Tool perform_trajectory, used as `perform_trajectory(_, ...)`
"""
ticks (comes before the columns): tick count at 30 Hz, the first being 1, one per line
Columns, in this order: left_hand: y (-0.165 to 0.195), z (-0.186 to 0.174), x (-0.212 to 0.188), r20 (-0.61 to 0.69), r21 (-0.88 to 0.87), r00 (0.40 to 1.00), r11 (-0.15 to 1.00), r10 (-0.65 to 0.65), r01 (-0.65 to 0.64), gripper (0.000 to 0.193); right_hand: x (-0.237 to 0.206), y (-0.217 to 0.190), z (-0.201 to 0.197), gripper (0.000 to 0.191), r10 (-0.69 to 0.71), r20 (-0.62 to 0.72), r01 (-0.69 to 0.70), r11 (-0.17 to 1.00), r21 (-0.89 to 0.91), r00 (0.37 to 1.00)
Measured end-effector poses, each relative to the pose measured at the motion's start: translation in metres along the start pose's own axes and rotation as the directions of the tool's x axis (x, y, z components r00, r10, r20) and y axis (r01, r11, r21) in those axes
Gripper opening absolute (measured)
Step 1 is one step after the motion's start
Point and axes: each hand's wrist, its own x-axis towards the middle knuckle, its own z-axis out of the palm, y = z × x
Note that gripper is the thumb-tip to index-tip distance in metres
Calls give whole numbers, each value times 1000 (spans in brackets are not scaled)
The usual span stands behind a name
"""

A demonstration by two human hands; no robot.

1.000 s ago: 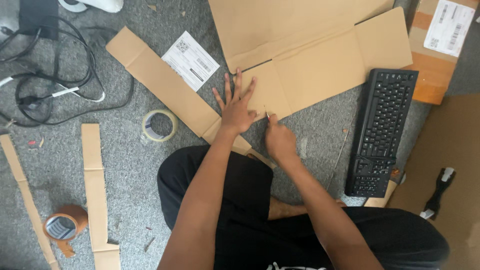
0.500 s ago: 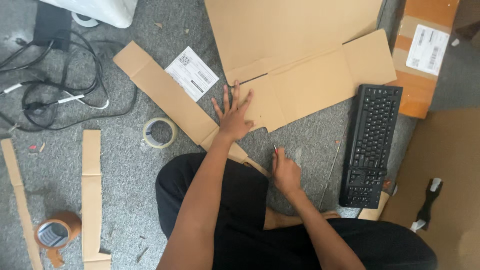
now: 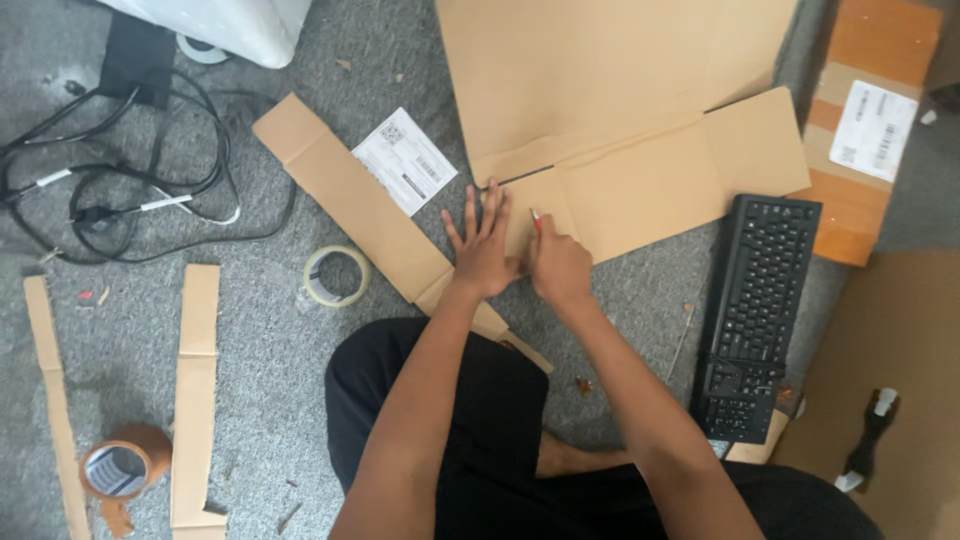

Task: The person sits on the floor and uses a utility knife to cut a flattened cardboard box into strips, cutting along the fold lines and trimming edges while a keyboard rests beside the work.

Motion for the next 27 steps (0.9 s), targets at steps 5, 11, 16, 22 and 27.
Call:
perform_trajectory(5,1,-3,-4,-5,20,1000,1000,11,-11,120,-1,10,4,20,14,-24,-14,1000,-2,1000)
perform_trajectory(11,4,-7,-4,4,4,1000,1000,11,-11,119,-17,22,-7,22,86,10,-86,994,65,996)
perform_trajectory(16,4,-4,-2,-8,48,1000,999,25,-24,118,-10,10,-6,23,9,-20,-8,998,62,1000)
perform_trajectory(22,3,-3,0,48,30,999,999,-12,11,122,23,-11,-2,25,-14,-47,17,998,64,999)
perform_trajectory(27,2,-2,-1,19,48,1000,999,6,-7,122,30,-12,0,25,-36,-48,39,998,54,998)
